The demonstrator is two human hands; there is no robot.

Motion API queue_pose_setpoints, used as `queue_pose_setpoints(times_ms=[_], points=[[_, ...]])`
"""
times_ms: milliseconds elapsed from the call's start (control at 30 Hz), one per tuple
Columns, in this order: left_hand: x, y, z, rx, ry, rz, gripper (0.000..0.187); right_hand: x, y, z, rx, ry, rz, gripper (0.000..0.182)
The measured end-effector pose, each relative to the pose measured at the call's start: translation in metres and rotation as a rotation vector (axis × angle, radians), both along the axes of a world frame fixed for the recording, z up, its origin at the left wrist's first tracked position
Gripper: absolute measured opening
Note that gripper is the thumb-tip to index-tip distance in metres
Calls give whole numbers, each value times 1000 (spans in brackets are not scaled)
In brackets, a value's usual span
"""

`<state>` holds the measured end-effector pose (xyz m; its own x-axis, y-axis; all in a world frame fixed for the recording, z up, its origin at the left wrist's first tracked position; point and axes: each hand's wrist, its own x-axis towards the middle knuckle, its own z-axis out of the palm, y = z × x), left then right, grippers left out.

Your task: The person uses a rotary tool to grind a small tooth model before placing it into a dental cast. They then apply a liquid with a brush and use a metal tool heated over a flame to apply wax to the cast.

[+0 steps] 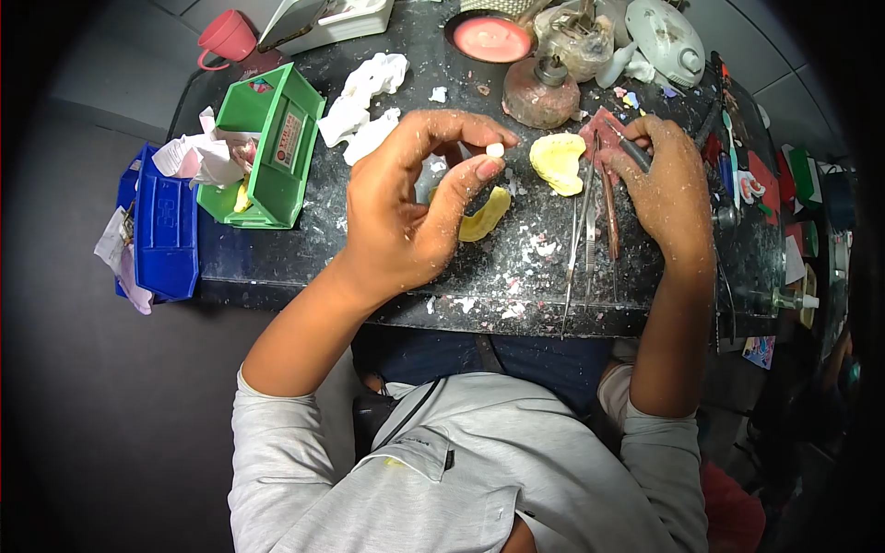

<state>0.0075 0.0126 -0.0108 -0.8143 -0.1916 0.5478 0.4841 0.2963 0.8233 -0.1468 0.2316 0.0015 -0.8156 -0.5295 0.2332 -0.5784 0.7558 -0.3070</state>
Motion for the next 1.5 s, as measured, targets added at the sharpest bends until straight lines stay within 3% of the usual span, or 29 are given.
queue_pose_setpoints(times_ms=[133,233,333,400,500,567,633,833,1100,1500], points=[[-6,-3,-2,-323,232,159,17,-3,-4,-2,-39,-79,-88,28],[-7,-5,-2,-375,283,172,21,-9,-2,-9,104,-14,-84,25],[-8,-6,-3,-391,320,185,21,-8,-4,-7,-39,-100,-173,22],[-7,-6,-1,-389,307,187,21,-6,-7,-6,-370,-114,-60,19],[-5,-5,-1,-374,273,183,22,14,-18,8,-585,-206,146,16],[-6,-4,-2,-363,255,178,23,31,-25,17,-594,-186,216,21],[-8,-4,-4,-347,268,163,23,41,-27,25,-356,-223,335,30],[-6,-1,-3,-385,210,136,23,49,-38,8,-421,-65,552,41],[-7,-2,-5,-413,211,125,24,51,-39,6,-325,-7,575,42],[-8,-2,-8,-383,275,116,30,56,-41,3,-453,-101,611,38]])
